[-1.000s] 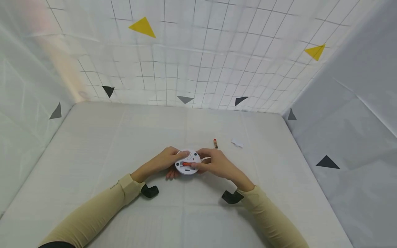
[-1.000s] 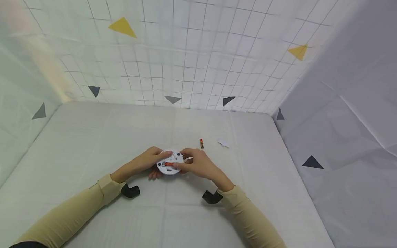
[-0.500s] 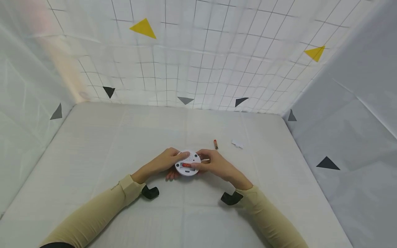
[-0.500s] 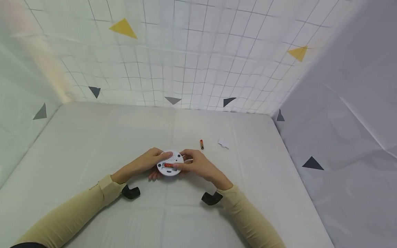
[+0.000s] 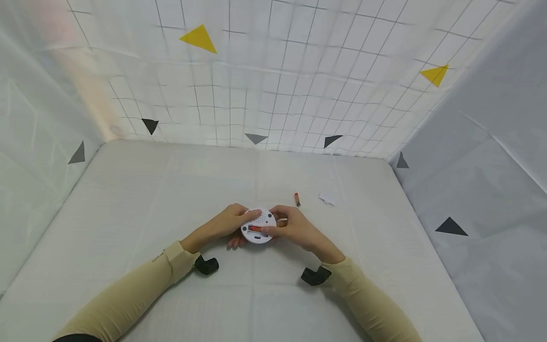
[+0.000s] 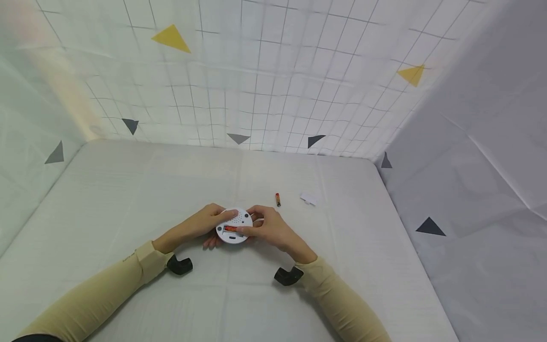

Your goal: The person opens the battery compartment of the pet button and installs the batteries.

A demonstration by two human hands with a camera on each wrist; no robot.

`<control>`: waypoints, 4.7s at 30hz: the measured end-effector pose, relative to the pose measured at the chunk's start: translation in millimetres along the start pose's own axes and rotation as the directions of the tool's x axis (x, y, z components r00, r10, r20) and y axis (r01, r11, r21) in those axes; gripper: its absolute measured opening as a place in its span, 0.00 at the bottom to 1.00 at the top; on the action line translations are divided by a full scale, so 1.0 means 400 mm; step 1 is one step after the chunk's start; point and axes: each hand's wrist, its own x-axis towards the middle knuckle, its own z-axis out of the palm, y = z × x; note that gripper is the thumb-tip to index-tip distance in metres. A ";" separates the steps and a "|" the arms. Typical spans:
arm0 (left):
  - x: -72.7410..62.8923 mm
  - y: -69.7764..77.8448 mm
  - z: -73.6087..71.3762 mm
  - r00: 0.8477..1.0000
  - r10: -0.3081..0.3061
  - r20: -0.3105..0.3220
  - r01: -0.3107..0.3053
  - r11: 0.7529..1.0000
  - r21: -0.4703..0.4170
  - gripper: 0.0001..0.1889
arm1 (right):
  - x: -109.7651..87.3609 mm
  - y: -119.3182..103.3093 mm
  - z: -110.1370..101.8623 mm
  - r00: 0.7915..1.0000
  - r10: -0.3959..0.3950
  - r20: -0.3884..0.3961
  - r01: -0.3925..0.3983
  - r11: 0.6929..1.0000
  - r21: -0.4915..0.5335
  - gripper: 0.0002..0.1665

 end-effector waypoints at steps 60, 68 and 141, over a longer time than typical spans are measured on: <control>0.002 0.001 -0.004 0.999 -0.045 0.019 0.045 0.999 -0.002 0.32 | 0.026 0.052 -0.126 0.910 -0.330 -0.249 0.001 0.604 -0.797 0.28; 0.001 0.001 -0.002 0.999 -0.043 0.018 0.043 0.999 -0.014 0.32 | 0.025 0.058 -0.125 0.895 -0.348 -0.278 -0.001 0.623 -0.782 0.19; 0.001 0.000 -0.003 1.000 -0.018 0.021 0.018 1.000 -0.014 0.31 | -0.014 -0.029 -0.058 0.812 -0.573 -0.108 0.337 0.614 -0.714 0.07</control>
